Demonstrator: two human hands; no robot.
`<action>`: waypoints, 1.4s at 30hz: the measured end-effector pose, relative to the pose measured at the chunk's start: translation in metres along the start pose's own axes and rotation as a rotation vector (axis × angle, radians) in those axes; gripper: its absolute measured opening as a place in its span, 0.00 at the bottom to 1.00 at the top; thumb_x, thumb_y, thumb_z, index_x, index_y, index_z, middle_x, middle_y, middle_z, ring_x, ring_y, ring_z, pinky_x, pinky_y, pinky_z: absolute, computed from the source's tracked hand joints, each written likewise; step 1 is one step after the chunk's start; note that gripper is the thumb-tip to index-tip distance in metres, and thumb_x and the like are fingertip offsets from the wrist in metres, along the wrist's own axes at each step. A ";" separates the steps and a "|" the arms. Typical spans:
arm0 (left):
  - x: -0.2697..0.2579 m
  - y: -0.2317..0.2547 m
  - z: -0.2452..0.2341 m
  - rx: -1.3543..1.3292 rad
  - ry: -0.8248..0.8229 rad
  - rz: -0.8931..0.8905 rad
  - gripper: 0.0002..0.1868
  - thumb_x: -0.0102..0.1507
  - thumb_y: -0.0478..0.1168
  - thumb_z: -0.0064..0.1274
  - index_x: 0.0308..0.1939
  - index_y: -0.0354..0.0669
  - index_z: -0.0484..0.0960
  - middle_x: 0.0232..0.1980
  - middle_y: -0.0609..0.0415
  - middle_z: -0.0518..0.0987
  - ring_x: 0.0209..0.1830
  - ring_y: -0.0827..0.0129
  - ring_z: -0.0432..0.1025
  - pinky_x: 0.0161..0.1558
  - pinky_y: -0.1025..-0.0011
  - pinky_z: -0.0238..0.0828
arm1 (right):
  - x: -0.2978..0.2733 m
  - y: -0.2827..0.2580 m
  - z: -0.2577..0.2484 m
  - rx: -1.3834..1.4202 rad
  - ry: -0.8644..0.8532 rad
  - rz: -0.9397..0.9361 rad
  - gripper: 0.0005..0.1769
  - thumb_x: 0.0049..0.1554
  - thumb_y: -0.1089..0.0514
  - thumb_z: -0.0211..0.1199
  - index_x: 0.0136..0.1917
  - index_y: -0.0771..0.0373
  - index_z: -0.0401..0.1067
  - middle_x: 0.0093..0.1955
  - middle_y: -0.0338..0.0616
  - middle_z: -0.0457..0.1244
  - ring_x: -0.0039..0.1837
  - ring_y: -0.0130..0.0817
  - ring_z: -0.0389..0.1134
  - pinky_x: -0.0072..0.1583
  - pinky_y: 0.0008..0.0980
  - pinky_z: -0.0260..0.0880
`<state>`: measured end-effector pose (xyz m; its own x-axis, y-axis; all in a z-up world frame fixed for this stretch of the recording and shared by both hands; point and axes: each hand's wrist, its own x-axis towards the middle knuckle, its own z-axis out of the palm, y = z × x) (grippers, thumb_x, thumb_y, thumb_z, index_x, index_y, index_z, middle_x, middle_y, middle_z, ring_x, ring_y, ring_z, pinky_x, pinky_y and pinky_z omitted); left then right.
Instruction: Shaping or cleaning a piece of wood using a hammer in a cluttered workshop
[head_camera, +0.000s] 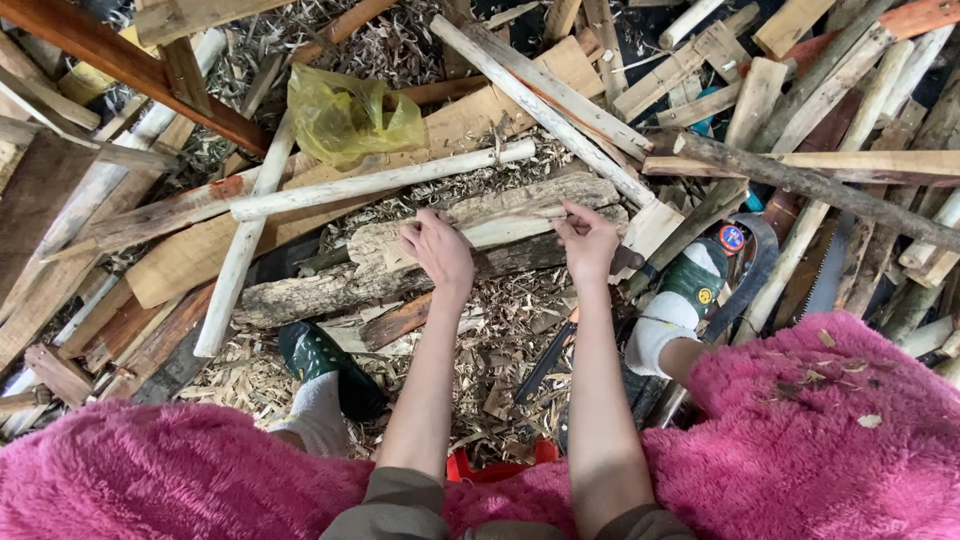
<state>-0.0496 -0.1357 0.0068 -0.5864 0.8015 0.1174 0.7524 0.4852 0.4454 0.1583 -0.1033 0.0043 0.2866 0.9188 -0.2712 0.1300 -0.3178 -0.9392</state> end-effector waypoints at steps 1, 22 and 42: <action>0.001 -0.001 0.003 -0.020 0.000 0.006 0.06 0.74 0.42 0.35 0.46 0.46 0.66 0.35 0.44 0.82 0.51 0.54 0.61 0.62 0.56 0.46 | -0.001 -0.003 0.000 0.025 -0.005 0.013 0.19 0.51 0.66 0.74 0.56 0.57 0.80 0.39 0.43 0.67 0.34 0.28 0.72 0.37 0.24 0.77; 0.028 0.081 -0.040 -0.709 -0.566 0.292 0.08 0.69 0.44 0.55 0.49 0.49 0.82 0.39 0.53 0.83 0.43 0.64 0.76 0.55 0.61 0.68 | 0.002 -0.007 -0.013 0.245 -0.095 0.065 0.16 0.49 0.69 0.74 0.53 0.67 0.78 0.36 0.55 0.68 0.34 0.36 0.72 0.35 0.32 0.79; 0.039 0.074 -0.012 -0.680 -0.649 0.335 0.05 0.63 0.44 0.63 0.42 0.55 0.91 0.37 0.50 0.86 0.41 0.54 0.78 0.48 0.62 0.73 | 0.004 -0.012 -0.015 0.236 -0.109 0.149 0.20 0.48 0.69 0.77 0.55 0.64 0.79 0.38 0.58 0.70 0.37 0.36 0.73 0.39 0.31 0.81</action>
<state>-0.0205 -0.0729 0.0554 0.0549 0.9946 -0.0875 0.3987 0.0585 0.9152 0.1715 -0.0994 0.0179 0.1811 0.8898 -0.4189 -0.1340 -0.3996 -0.9068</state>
